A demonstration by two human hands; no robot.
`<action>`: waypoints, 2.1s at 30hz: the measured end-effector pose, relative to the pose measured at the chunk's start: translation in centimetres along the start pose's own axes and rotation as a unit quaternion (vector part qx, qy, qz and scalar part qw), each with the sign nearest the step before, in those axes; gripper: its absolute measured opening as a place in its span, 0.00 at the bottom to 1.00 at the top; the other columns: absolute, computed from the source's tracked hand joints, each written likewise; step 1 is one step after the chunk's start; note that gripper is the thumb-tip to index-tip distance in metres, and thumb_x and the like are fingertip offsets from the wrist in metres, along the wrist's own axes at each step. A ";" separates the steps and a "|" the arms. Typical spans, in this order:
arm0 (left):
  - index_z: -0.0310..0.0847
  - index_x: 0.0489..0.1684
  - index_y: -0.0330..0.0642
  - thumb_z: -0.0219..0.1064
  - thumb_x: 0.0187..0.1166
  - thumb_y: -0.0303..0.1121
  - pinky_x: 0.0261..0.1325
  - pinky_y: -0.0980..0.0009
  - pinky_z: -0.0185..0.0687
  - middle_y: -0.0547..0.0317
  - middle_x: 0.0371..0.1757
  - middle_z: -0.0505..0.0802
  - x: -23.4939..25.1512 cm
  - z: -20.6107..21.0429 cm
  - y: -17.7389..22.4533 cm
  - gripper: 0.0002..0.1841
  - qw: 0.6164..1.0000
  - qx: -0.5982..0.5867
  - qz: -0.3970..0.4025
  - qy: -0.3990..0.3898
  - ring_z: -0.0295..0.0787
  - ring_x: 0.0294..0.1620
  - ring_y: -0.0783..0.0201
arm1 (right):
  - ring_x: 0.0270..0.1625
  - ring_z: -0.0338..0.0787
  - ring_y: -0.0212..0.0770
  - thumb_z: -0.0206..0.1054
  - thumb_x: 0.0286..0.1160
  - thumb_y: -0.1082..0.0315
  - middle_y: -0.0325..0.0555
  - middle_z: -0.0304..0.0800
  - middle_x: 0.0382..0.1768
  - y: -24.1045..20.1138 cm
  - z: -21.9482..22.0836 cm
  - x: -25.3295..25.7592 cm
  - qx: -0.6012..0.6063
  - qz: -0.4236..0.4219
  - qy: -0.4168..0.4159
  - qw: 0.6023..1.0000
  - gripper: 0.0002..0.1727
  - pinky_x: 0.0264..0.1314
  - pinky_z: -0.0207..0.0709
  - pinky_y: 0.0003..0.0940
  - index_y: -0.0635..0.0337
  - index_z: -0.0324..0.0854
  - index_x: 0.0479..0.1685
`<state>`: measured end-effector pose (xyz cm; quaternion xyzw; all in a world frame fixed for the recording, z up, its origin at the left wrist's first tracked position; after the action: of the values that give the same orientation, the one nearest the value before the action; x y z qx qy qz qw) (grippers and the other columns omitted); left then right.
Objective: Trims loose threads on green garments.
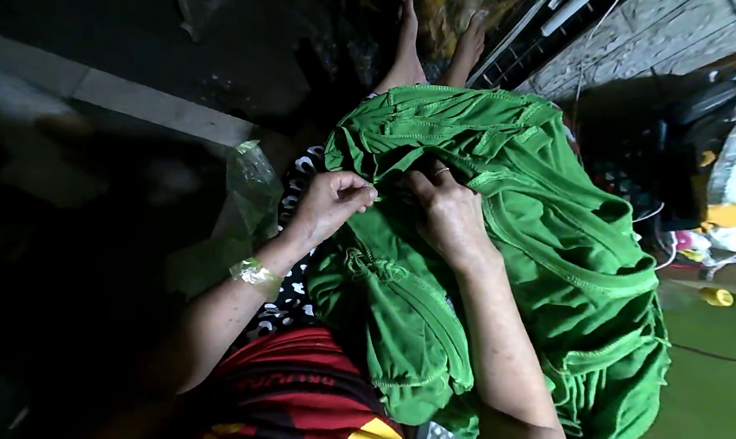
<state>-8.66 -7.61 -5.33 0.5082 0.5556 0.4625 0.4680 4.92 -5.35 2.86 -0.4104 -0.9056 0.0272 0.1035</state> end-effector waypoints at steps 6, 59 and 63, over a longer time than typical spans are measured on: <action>0.88 0.41 0.35 0.68 0.81 0.31 0.44 0.79 0.86 0.63 0.34 0.93 0.1 0.3 0.3 0.07 1.000 0.012 -0.007 0.010 0.89 0.34 0.79 | 0.42 0.93 0.70 0.67 0.75 0.74 0.76 0.85 0.60 -0.7 0.9 0.6 -0.020 -0.001 -0.003 1.000 0.12 0.33 0.85 0.60 0.61 0.89 0.53; 0.84 0.36 0.38 0.53 0.90 0.35 0.38 0.68 0.83 0.52 0.34 0.90 -13.5 3.9 14.7 0.16 0.884 0.153 0.328 -0.295 0.88 0.35 0.60 | 0.47 0.87 0.46 0.76 0.75 0.61 0.58 0.87 0.48 -10.8 6.0 4.7 0.485 0.041 -0.224 0.844 0.27 0.52 0.81 0.47 0.68 0.74 0.66; 0.85 0.36 0.38 0.55 0.89 0.32 0.39 0.60 0.83 0.47 0.33 0.90 -16.2 8.0 17.7 0.14 0.834 0.151 0.359 -0.392 0.91 0.36 0.51 | 0.61 0.90 0.56 0.86 0.62 0.62 0.66 0.86 0.64 -12.9 5.8 4.1 0.507 0.072 -0.252 0.821 0.56 0.63 0.84 0.55 0.55 0.52 0.92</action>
<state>2.38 -22.53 11.94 0.8748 0.1672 0.2707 0.3654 -8.41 -10.59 -0.36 -0.3427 -0.7264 0.5924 0.0626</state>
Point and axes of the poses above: each hand's wrist, its own x-axis towards the middle knuckle, its own z-axis out of the palm, y = z × x, the point moved 9 cm from there along x, towards the middle knuckle
